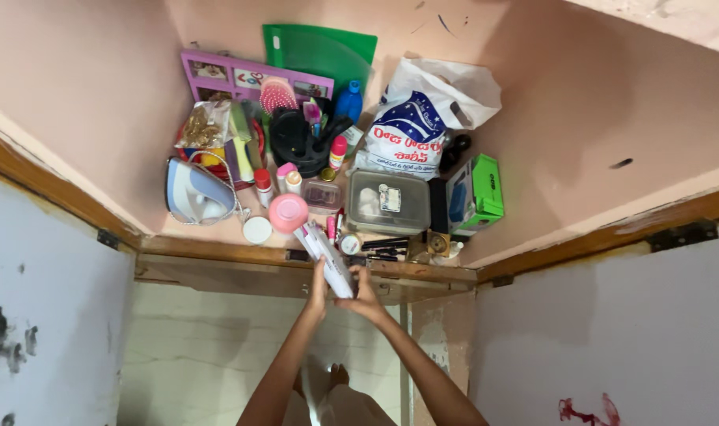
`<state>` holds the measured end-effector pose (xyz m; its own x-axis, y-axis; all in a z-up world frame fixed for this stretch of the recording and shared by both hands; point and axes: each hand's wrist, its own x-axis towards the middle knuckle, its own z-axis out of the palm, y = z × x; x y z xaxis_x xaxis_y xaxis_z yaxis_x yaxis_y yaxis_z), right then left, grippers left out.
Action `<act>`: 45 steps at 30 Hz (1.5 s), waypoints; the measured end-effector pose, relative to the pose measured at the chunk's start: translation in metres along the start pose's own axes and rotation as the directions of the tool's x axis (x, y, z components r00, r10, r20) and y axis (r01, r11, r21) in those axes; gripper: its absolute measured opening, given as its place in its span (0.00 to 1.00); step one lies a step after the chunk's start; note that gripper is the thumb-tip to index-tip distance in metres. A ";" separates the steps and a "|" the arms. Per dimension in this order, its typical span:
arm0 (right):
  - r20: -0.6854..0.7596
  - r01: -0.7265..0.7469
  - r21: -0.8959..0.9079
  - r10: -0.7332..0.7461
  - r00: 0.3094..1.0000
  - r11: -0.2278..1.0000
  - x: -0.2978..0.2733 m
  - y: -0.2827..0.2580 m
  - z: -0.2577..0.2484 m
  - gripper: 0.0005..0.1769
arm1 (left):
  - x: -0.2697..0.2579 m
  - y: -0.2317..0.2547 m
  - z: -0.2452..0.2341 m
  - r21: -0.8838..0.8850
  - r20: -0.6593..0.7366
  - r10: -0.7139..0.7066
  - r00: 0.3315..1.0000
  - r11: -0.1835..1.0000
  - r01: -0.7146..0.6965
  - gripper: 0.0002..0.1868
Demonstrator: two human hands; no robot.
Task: The person tidies a bedroom by picking up various small items from a bed and placing them into a cluttered cabinet shelf, and later picks up makeup items from the bed to organize them.
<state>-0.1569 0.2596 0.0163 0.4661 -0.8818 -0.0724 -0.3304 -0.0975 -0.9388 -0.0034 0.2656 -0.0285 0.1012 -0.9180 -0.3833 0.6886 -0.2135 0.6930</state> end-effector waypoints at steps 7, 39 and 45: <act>-0.164 0.055 -0.595 -0.188 0.968 0.802 0.054 -0.037 -0.088 0.52 | 0.032 0.013 0.055 0.205 -0.054 -0.055 0.997 0.977 0.065 0.38; 0.046 -0.027 -0.979 0.342 0.939 0.204 0.179 -0.013 -0.157 0.58 | 0.048 0.028 -0.002 0.365 0.127 0.395 0.910 0.835 -0.413 0.24; 0.057 0.004 -0.966 0.198 0.979 0.259 0.176 -0.015 -0.176 0.58 | 0.036 0.041 0.004 0.418 0.114 0.404 0.907 0.809 -0.413 0.25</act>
